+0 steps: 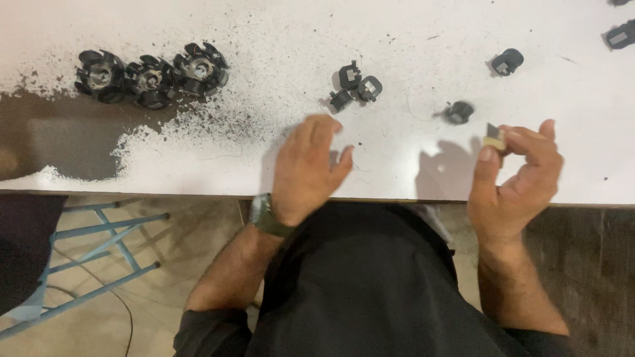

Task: The person sits at a white worktable and assembles small black plastic housings one at a time, using a small hand tool to press and seat a small insert into each housing. Finished assemblies are set aside on the table, and the person picks up the next unassembled housing.

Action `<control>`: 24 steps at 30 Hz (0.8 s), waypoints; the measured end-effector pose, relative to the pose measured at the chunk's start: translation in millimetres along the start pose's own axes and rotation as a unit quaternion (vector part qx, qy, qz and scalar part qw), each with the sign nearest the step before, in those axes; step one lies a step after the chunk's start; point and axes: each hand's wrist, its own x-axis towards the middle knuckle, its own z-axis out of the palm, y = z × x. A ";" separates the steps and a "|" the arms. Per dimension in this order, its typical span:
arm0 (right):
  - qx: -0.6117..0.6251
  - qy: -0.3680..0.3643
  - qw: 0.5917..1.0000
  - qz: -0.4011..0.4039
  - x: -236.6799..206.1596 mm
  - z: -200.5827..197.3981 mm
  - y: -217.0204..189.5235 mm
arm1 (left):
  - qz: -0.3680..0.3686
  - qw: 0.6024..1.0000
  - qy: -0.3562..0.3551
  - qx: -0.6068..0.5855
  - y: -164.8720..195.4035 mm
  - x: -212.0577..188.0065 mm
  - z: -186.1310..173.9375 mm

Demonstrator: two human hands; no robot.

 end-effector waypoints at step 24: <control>-0.072 -0.265 0.961 -0.017 -26.6 36.3 -49.4 | -0.118 0.916 -0.209 -0.320 34.4 -14.3 -25.2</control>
